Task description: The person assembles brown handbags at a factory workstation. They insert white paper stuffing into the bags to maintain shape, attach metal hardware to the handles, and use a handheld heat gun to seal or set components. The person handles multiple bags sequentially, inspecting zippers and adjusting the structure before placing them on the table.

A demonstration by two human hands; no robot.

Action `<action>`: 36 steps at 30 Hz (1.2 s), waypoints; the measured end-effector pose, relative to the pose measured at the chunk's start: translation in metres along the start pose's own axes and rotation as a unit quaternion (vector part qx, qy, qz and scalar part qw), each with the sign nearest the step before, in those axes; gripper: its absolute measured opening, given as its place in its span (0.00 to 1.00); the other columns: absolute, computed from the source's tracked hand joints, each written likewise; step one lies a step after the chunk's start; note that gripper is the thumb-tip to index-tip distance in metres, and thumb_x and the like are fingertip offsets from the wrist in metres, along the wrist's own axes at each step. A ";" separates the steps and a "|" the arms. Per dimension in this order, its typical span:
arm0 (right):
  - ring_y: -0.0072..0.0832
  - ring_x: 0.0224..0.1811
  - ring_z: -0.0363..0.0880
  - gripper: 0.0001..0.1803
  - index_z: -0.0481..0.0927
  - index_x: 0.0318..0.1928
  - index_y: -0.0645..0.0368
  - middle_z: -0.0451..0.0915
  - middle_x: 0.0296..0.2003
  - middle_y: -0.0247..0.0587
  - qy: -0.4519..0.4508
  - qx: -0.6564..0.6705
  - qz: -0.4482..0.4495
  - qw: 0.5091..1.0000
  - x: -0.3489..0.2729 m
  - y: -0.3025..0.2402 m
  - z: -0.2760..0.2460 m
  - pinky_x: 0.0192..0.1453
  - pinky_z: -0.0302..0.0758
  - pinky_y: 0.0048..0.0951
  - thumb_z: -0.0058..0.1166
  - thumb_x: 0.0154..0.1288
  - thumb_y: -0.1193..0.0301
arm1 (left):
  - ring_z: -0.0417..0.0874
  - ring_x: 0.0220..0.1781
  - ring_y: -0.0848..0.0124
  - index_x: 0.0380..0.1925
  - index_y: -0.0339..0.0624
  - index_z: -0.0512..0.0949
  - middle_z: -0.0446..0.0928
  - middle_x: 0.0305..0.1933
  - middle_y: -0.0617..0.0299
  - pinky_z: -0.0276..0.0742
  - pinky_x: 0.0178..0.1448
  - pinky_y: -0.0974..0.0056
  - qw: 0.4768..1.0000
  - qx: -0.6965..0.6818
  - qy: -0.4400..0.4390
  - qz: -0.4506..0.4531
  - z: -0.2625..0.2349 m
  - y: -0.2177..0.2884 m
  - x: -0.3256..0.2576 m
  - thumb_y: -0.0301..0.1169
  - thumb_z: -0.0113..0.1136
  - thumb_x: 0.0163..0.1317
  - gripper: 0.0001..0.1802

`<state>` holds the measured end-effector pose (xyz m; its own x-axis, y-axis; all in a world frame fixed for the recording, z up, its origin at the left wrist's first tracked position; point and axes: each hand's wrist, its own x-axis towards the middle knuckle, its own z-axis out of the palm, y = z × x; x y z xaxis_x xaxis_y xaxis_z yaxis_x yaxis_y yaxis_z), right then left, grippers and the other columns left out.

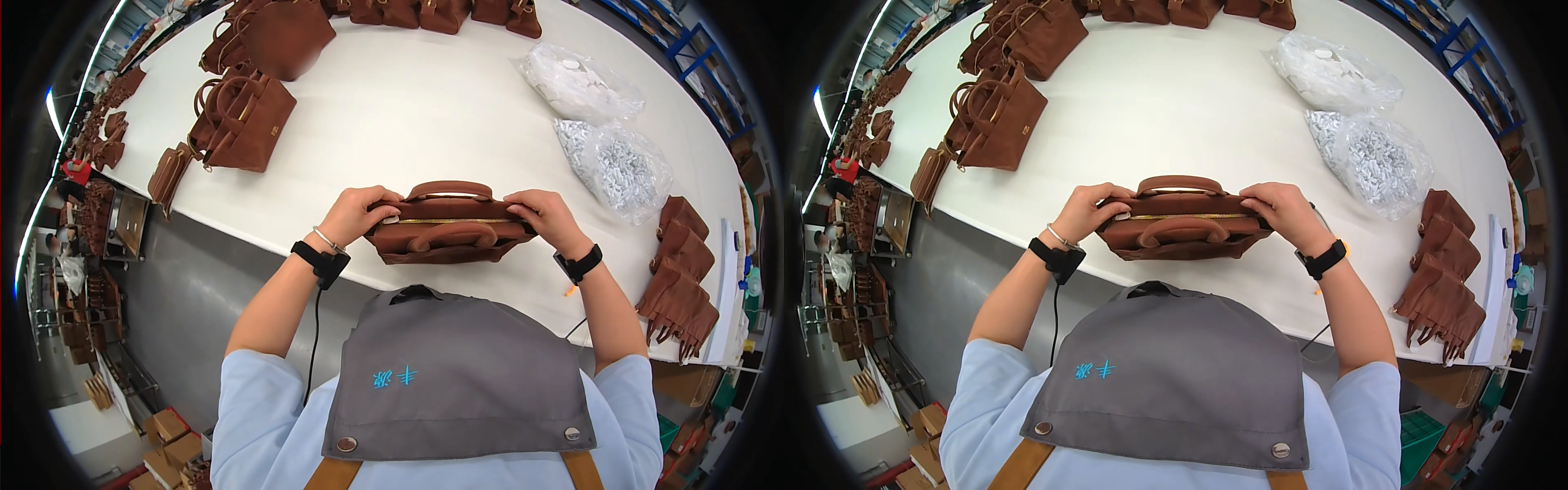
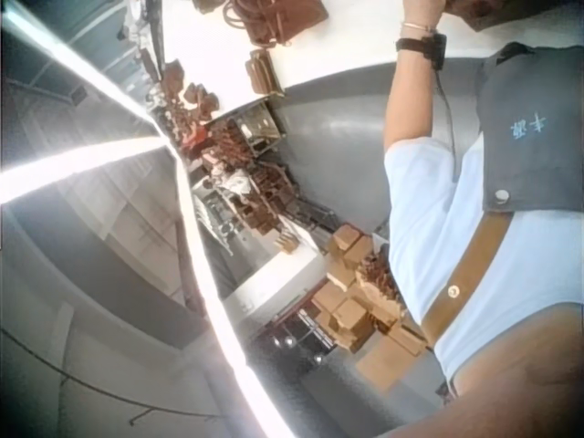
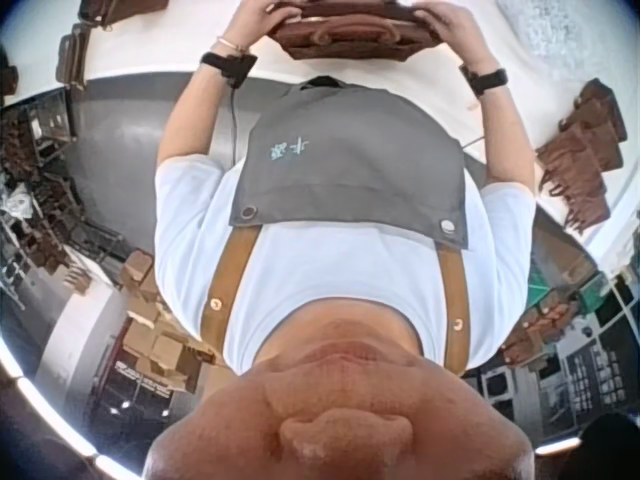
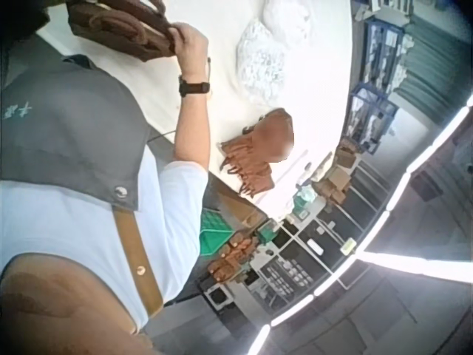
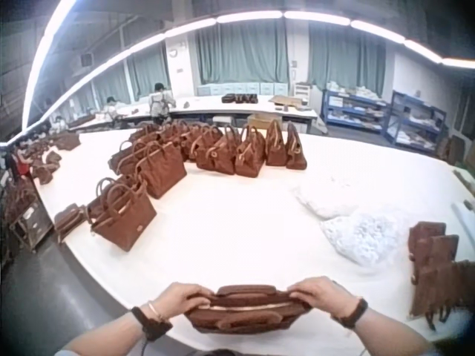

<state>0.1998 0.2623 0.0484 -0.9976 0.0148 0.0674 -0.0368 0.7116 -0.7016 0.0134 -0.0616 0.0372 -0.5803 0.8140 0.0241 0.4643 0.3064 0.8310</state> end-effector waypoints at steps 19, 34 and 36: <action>0.36 0.53 0.78 0.32 0.77 0.56 0.57 0.81 0.46 0.41 -0.014 -0.232 -0.060 0.971 -0.012 -0.026 0.007 0.72 0.59 0.49 0.73 0.51 0.61 | 0.79 0.55 0.52 0.61 0.35 0.70 0.76 0.56 0.46 0.77 0.60 0.54 0.981 0.176 -0.023 0.076 -0.005 0.022 -0.025 0.35 0.82 0.41 0.45; 0.32 0.47 0.81 0.14 0.85 0.45 0.53 0.86 0.40 0.33 -0.026 -0.153 0.009 0.988 -0.013 -0.014 0.008 0.71 0.59 0.48 0.67 0.58 0.67 | 0.73 0.68 0.61 0.67 0.43 0.64 0.73 0.65 0.56 0.69 0.73 0.57 0.999 -0.027 -0.045 -0.001 -0.003 -0.005 -0.040 0.34 0.84 0.40 0.53; 0.32 0.48 0.81 0.14 0.85 0.45 0.53 0.86 0.40 0.33 -0.026 -0.152 0.014 0.988 -0.013 -0.017 0.006 0.71 0.58 0.49 0.66 0.58 0.67 | 0.73 0.68 0.60 0.67 0.43 0.64 0.72 0.66 0.55 0.69 0.73 0.58 0.998 -0.008 -0.050 -0.028 -0.001 -0.007 -0.038 0.34 0.84 0.40 0.52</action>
<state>0.2132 0.2455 0.0554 -0.9999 0.0067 0.0081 0.0023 0.8894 -0.4571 0.0315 -0.0955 0.0311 -0.5356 0.8409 -0.0774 0.4217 0.3458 0.8382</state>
